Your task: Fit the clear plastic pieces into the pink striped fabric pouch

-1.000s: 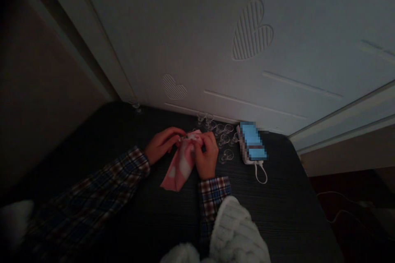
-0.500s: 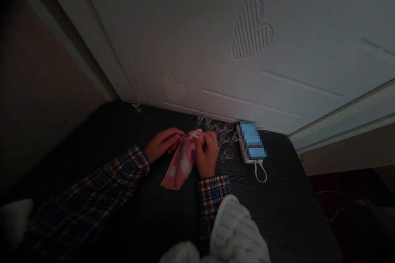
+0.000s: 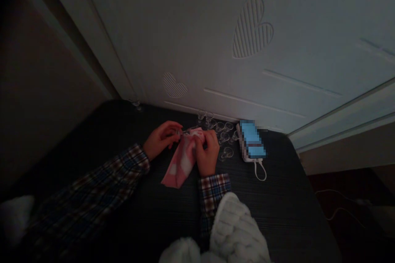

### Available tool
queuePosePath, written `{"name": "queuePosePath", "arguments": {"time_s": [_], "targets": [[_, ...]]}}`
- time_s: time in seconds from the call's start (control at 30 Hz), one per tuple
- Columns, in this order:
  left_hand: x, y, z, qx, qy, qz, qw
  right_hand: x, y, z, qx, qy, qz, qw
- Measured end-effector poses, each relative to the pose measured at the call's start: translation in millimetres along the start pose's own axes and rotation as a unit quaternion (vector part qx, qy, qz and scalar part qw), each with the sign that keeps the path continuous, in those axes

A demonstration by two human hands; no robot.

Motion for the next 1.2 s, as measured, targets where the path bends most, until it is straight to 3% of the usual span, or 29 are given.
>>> {"name": "queuePosePath", "arguments": {"time_s": [0.27, 0.47, 0.73, 0.97, 1.2], "targets": [[-7.0, 2, -4, 0.014, -0.127, -0.036, 0.991, 5, 1, 1, -0.007, 0.002, 0.014, 1.000], [-7.5, 1, -13, 0.044, -0.164, -0.030, 0.985, 7, 1, 2, -0.014, 0.010, 0.017, 1.000], [-1.8, 2, -7, -0.002, -0.106, -0.002, 0.994, 5, 1, 0, -0.010, 0.016, 0.011, 1.000], [-3.0, 3, -7, 0.009, -0.017, -0.006, 1.000, 6, 1, 3, -0.017, 0.021, 0.012, 1.000], [-4.8, 2, -4, 0.004, -0.042, -0.011, 0.999, 10, 3, 5, -0.020, 0.027, 0.026, 0.999]]}}
Point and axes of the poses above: each hand's wrist, its own y-axis away from the middle knuckle, its own x-axis out of the palm, z = x × y, the point moved 10 cm from there along -y, towards the middle knuckle, and after that the axes turned 4 degrees about -y, right-handed, at the moved point
